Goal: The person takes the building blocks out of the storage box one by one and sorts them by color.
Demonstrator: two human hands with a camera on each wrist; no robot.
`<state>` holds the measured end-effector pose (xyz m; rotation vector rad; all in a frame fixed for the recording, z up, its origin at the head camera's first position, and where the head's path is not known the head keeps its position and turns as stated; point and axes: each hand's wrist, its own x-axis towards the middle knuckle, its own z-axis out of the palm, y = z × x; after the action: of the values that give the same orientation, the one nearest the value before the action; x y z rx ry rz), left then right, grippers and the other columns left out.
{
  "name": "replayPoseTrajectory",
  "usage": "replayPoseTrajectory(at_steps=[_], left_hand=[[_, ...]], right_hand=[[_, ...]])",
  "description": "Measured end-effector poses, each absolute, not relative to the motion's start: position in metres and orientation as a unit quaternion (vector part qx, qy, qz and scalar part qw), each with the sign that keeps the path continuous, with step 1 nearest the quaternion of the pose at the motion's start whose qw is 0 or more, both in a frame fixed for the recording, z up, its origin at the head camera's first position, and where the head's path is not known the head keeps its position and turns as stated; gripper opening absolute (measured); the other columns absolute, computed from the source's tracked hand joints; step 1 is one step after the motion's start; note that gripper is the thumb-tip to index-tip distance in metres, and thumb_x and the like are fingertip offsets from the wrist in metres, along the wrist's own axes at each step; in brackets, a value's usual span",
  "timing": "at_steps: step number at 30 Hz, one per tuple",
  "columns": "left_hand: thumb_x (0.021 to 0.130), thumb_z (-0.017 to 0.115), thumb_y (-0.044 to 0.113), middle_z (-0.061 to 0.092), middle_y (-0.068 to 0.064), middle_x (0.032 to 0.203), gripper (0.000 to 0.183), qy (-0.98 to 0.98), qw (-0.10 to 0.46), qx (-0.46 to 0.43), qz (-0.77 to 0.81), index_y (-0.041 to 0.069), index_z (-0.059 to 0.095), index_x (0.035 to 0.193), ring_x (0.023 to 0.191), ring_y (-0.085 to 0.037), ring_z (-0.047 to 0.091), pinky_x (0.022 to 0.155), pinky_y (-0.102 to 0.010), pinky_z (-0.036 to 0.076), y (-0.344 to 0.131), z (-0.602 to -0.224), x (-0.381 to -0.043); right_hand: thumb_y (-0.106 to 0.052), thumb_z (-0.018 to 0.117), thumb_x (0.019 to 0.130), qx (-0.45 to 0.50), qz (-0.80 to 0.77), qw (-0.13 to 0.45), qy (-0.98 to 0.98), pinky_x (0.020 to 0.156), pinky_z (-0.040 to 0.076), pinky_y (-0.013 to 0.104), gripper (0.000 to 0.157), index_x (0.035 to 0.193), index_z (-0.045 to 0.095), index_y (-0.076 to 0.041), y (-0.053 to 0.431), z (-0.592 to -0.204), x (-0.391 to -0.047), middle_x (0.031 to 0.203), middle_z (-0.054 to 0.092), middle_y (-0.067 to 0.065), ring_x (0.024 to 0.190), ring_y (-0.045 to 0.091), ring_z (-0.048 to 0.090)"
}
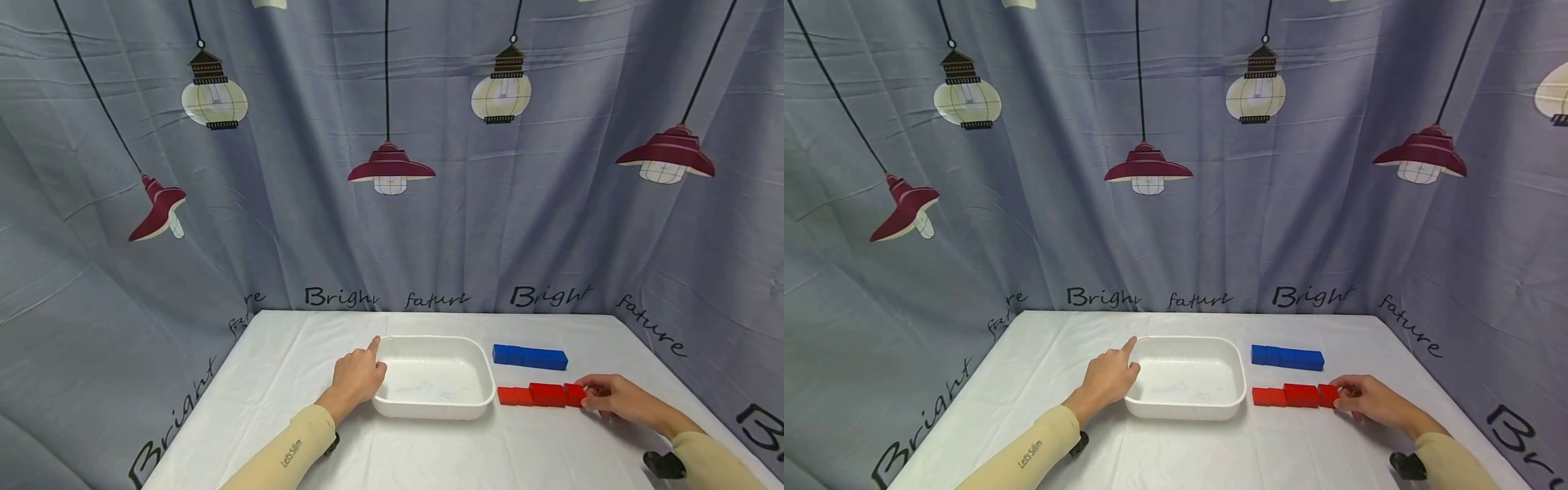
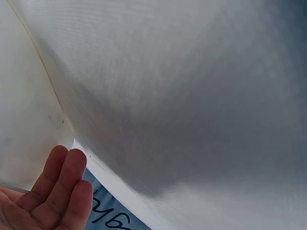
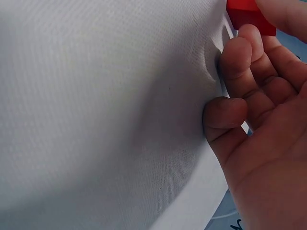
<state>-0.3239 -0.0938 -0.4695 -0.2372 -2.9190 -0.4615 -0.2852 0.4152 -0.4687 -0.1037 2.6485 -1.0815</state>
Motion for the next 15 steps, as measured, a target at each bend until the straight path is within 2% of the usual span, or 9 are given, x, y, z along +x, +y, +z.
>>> replayPoseTrajectory(at_steps=[15], left_hand=[[0.095,0.058,0.03,0.074,-0.016,0.101,0.059,-0.98,0.084,-0.077,-0.165,0.01,0.047,0.15,0.07,-0.023,0.065,0.068,-0.043,0.054,-0.0932,-0.467,-0.3201]], right_hand=[[-0.022,0.07,0.093,-0.041,-0.374,0.15,0.914,0.063,0.046,0.028,0.051,0.13,0.055,0.01,0.4117,-0.4705,-0.2837,0.091,0.056,0.006,0.075,0.02,0.055]])
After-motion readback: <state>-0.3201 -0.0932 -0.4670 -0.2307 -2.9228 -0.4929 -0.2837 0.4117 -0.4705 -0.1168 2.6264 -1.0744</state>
